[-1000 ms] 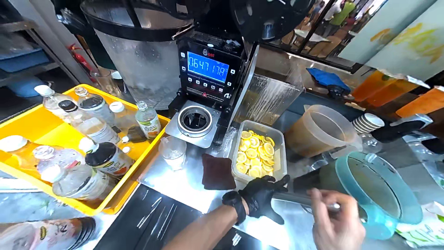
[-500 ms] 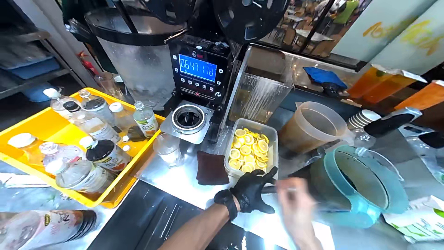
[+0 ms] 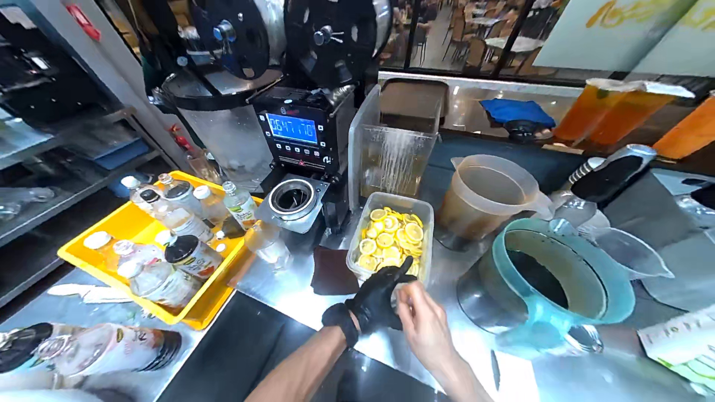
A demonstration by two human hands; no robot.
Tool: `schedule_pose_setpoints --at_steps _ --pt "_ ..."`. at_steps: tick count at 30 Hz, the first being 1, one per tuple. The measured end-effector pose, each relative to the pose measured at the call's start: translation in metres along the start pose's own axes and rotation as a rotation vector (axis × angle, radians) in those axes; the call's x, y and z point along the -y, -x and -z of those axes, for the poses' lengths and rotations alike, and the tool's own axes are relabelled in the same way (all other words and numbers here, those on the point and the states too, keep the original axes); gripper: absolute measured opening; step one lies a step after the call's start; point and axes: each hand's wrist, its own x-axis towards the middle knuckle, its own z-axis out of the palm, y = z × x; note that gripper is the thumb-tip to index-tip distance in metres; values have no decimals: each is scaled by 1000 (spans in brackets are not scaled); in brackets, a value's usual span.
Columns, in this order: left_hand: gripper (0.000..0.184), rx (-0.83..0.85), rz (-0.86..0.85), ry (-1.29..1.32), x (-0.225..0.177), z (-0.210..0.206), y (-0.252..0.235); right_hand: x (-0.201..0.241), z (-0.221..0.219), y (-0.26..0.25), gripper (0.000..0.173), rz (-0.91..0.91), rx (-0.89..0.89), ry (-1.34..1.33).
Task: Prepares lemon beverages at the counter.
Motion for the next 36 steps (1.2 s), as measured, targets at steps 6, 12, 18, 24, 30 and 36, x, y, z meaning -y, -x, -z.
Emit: schedule_pose_setpoints --at_steps 6,12,18,24,30,36 --pt "124 -43 91 -36 -6 0 -1 -17 11 -18 16 66 -58 -5" --pt "124 -87 106 -40 -11 0 -5 -10 20 -27 16 44 -128 -19" --pt "112 -90 157 -74 -33 7 -1 0 24 -28 12 6 -127 -46" --pt "108 -164 92 -17 -8 -5 3 5 16 -29 15 -25 -28 -8" --pt "115 -175 88 -39 -15 -2 1 -1 21 -34 14 -4 -9 33" --pt "115 -176 76 -65 -14 -5 2 -16 14 -27 15 -32 34 -3"
